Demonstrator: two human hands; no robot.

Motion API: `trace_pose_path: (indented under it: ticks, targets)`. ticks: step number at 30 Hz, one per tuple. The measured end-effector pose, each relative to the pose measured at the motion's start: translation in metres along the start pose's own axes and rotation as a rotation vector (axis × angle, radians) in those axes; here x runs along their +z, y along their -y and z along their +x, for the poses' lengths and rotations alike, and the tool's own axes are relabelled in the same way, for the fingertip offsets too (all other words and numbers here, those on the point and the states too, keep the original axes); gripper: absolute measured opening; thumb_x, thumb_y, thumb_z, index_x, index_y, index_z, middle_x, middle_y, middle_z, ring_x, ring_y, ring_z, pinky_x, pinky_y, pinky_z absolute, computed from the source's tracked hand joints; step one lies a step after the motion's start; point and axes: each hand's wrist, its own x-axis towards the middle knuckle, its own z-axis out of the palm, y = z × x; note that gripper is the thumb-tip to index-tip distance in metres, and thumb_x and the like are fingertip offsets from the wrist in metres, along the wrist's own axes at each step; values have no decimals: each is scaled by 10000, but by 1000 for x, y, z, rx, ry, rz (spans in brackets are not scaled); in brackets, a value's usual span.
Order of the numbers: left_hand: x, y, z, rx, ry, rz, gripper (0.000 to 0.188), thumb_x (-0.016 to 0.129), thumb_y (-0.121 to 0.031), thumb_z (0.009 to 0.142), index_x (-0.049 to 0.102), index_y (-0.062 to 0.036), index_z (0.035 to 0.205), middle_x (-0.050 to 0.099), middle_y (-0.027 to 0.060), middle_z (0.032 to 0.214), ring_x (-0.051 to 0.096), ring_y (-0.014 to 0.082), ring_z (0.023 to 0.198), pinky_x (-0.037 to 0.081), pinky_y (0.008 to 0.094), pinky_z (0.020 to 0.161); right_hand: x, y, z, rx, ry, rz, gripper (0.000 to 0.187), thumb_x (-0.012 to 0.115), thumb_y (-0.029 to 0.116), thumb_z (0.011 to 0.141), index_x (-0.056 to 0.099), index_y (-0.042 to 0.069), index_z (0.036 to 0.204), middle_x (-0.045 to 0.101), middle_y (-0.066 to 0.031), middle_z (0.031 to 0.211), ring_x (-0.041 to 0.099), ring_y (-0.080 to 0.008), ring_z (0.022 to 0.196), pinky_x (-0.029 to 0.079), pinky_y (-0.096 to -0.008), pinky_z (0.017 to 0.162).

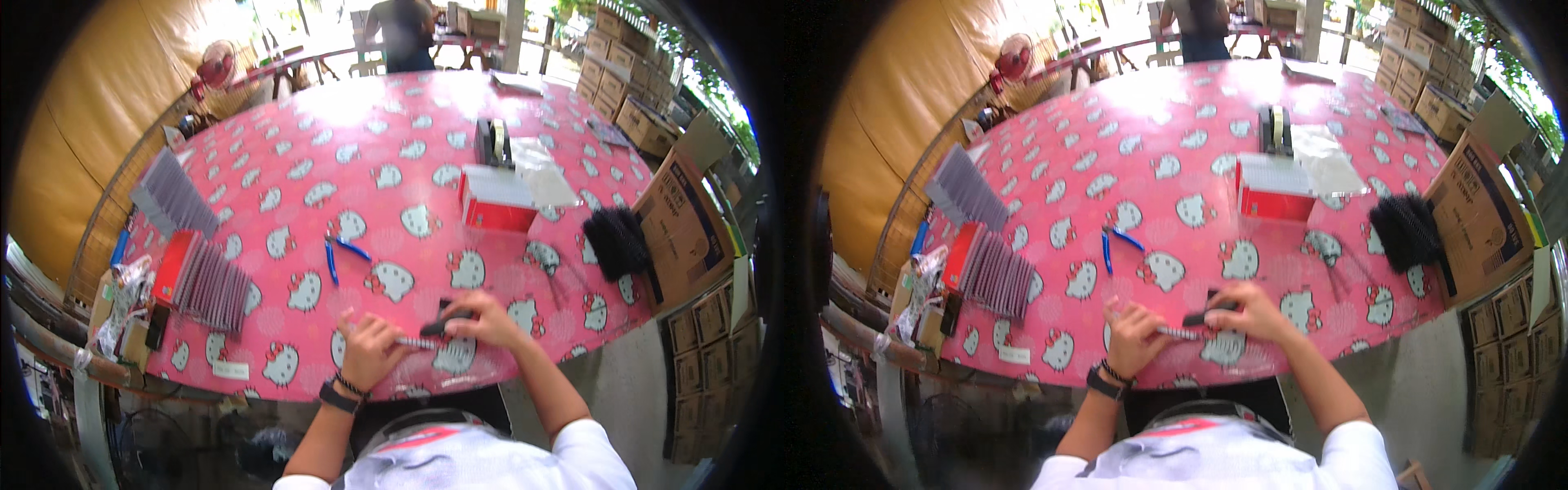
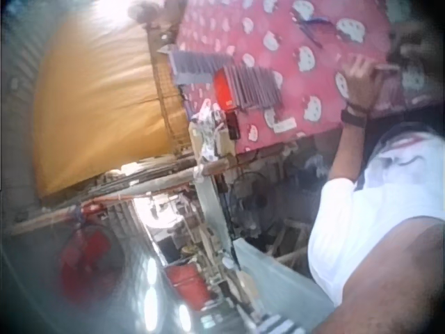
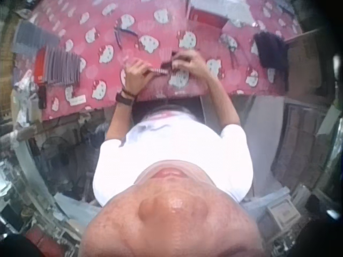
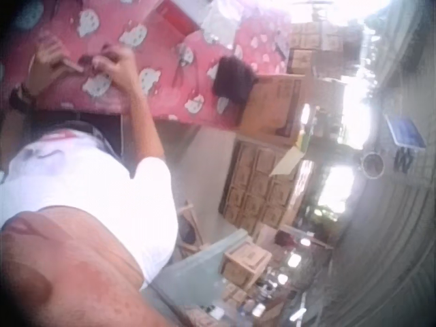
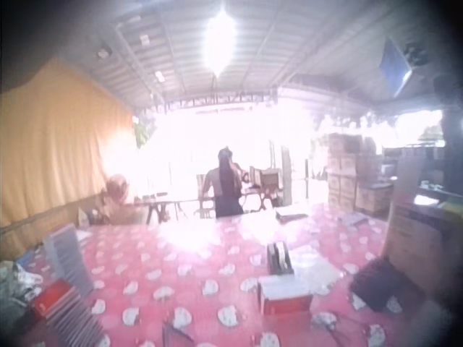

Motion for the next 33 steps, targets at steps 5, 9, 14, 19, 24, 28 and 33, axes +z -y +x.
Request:
trace_pose_path:
  ticks: [5,9,14,19,24,28,33]
  targets:
    - [7,-1,-3,-59,-19,-75,428,812,-355,637,643,-149,972,624,-18,811,581,166,859,237,461,994,3,11,0,-162,117,263,320,706,273,808,689,10,989,628,-102,944,606,-168,823,478,-307,729]
    - [2,-1,-5,-212,-250,-236,815,892,-278,567,485,-90,1248,586,34,1027,563,180,963,315,431,985,0,7,10,-71,117,199,354,685,311,798,697,19,999,617,-91,989,577,-198,924,446,-319,835]
    - [25,25,-27,-549,-176,-910,678,890,-138,609,479,-52,1142,566,40,973,557,133,901,473,285,791,8,13,13,-3,102,119,419,664,370,776,698,25,1012,630,-96,1035,550,-208,1028,417,-323,904]
    - [35,34,-34,-478,-123,-975,488,851,-99,678,474,-67,986,564,13,902,556,90,807,476,246,721,13,19,21,2,187,142,453,671,413,818,686,1,1008,614,-89,1015,572,-151,855,463,-301,741]
    - [42,38,-33,-422,-105,-1013,468,842,-89,687,471,-74,971,551,10,883,551,89,825,473,249,743,13,14,33,-192,330,519,403,668,355,834,680,-9,1007,632,-116,978,574,-180,884,457,-314,751]
    - [40,37,-29,-445,-108,-1072,468,842,-92,686,468,-73,966,552,12,887,551,89,837,472,248,755,12,22,48,-5,129,-111,480,641,416,796,689,-25,979,659,-121,963,553,-205,1001,424,-340,868]
    - [34,38,-29,-490,11,-939,514,792,67,680,418,-109,985,460,3,953,491,113,948,443,265,835,21,30,53,20,199,-45,450,645,421,801,698,27,1011,633,-116,1037,556,-204,998,410,-322,879]
